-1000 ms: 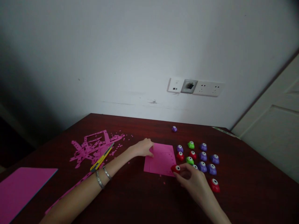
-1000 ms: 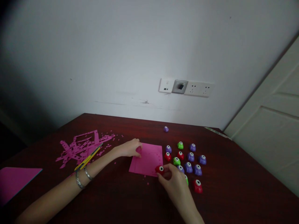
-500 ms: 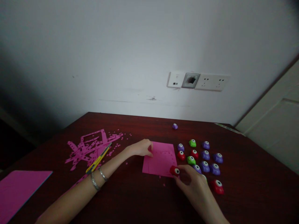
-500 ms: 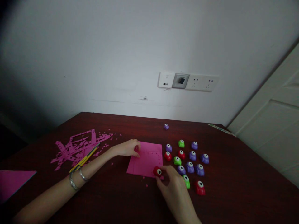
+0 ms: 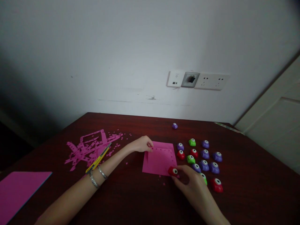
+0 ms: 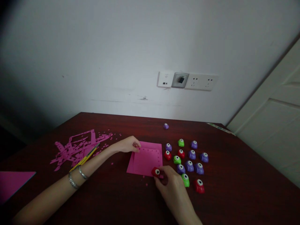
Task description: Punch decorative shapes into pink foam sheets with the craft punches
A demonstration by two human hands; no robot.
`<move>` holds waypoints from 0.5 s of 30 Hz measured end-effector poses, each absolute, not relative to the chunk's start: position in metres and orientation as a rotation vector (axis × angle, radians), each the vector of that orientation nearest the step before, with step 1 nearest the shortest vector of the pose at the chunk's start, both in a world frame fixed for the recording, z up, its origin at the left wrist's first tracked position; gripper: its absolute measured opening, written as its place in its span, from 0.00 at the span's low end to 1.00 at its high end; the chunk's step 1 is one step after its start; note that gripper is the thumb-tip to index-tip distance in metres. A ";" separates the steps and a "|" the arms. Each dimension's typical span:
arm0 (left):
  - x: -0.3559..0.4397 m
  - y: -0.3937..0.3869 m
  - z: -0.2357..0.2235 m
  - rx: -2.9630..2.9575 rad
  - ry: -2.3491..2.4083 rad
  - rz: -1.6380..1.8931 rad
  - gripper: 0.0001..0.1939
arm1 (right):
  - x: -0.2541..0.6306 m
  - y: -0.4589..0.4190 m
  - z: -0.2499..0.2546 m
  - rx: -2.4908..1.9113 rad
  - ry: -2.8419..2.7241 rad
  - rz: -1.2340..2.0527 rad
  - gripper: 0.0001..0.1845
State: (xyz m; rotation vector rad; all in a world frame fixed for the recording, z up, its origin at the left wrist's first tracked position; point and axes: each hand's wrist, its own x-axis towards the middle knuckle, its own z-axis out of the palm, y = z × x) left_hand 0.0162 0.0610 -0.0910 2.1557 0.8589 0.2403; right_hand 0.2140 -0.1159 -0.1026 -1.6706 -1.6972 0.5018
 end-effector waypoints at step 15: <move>0.000 0.072 -0.074 1.825 0.828 0.263 0.10 | 0.212 -0.114 -0.111 -1.664 -1.641 0.491 0.10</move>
